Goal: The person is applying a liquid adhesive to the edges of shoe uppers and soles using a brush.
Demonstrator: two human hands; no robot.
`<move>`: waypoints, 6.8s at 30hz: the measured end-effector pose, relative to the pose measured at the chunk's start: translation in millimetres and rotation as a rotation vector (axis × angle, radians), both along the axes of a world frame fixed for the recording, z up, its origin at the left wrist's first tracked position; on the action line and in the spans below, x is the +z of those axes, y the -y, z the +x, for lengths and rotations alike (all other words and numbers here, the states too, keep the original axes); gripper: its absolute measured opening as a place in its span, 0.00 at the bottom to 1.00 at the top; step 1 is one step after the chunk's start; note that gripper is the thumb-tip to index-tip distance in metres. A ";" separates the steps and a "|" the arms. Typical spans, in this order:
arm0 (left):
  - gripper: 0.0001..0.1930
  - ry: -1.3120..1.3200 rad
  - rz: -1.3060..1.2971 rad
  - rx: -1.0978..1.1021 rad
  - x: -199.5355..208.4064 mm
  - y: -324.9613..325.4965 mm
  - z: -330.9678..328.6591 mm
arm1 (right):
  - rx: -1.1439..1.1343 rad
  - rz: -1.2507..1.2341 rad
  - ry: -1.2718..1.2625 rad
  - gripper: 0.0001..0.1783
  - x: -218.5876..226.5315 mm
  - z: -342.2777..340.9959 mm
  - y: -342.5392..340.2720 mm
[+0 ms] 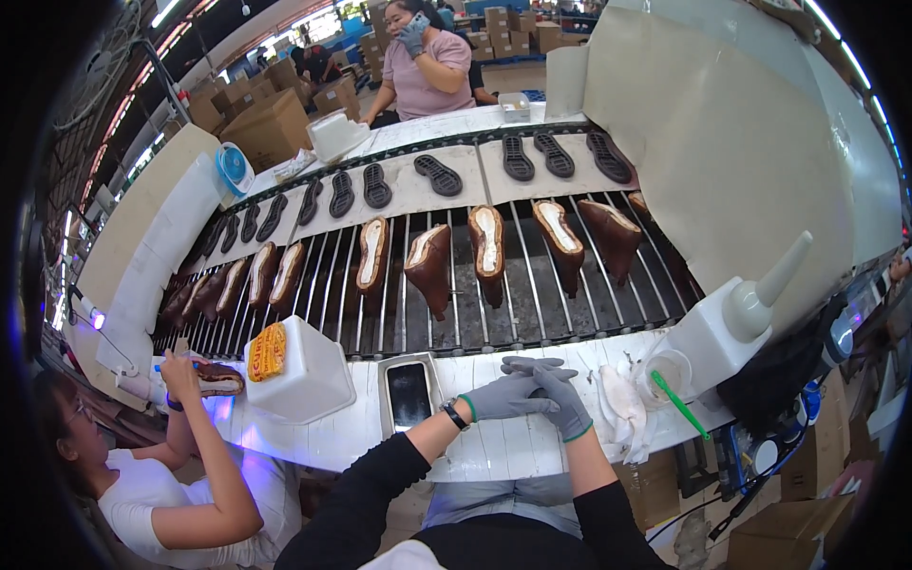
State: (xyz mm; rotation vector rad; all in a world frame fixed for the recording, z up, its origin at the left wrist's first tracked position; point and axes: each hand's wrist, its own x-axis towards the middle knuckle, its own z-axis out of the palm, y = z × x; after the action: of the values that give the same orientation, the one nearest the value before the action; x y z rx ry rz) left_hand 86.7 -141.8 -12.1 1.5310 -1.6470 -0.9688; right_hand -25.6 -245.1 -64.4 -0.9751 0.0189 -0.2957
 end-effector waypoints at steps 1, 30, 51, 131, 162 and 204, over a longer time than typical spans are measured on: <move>0.33 0.018 -0.004 -0.001 1.0 -0.1 -0.2 | 0.001 0.012 -0.003 0.23 -0.4 0.1 0.1; 0.33 0.010 0.002 0.003 -5.4 5.1 -2.2 | -0.004 0.004 0.000 0.24 -7.7 -1.3 4.7; 0.33 -0.026 0.003 0.004 -6.1 7.3 -2.5 | 0.005 0.027 -0.010 0.25 -3.9 -3.1 7.0; 0.35 0.022 -0.048 0.034 -14.0 11.6 -6.4 | 0.028 0.075 -0.023 0.29 -15.9 -5.2 13.6; 0.26 0.056 -0.038 0.013 -35.4 14.0 -1.0 | 0.030 0.103 -0.048 0.22 -14.7 -7.3 15.4; 0.35 0.103 0.100 -0.023 -1.3 13.1 -5.2 | 0.041 0.075 -0.062 0.30 -18.2 -6.7 19.3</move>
State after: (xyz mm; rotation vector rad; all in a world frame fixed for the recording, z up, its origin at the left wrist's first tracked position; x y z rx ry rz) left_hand 81.5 -154.8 -13.4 1.6569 -1.7130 -1.0131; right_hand -32.4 -264.4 -82.7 -0.9084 0.0657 -0.2256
